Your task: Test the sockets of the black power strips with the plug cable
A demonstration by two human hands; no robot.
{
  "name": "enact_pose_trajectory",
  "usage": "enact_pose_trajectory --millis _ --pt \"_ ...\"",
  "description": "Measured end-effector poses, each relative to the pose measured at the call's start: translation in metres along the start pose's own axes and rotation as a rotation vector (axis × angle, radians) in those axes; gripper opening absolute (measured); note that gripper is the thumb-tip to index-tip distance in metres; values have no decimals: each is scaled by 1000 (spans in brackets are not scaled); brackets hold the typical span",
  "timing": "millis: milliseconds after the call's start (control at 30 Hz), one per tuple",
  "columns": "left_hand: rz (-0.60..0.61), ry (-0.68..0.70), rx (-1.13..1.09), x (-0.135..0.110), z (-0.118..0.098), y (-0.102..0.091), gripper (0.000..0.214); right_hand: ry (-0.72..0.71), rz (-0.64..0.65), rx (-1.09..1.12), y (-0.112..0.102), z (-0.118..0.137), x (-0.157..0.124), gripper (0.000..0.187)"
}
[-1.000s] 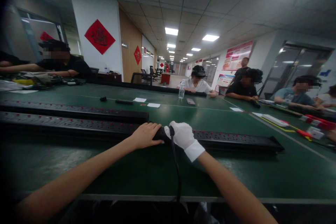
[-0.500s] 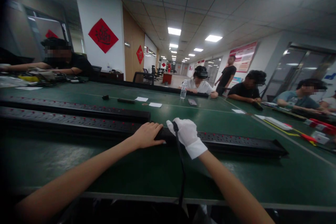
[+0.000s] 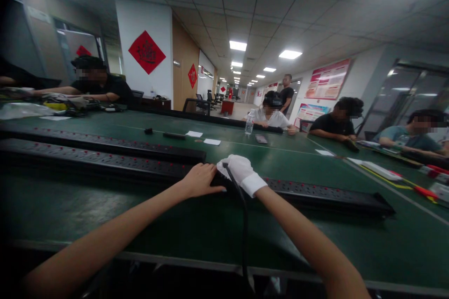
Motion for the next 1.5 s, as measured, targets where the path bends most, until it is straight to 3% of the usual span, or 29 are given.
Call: enact_pose_trajectory --millis 100,267,533,733,1500 --pt "23 -27 3 -1 4 1 69 -31 21 -63 3 11 -3 30" --pt "33 -8 12 -2 6 6 68 35 -134 -140 1 19 -11 35" --pt "35 -16 -18 -2 7 9 77 94 -232 -30 -2 20 -33 41" --pt "47 9 5 -2 5 10 67 78 -287 98 -9 23 -42 31" --pt "76 61 16 -2 2 12 64 85 -307 211 -2 22 -47 26"
Point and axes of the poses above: each hand's wrist, its own x-axis towards the middle knuckle, its own y-axis out of the palm, z = x × y, the point moved 8 cm from there along x, towards the middle knuckle, and after that the axes turned 13 degrees about -z, right-handed, at the moved point
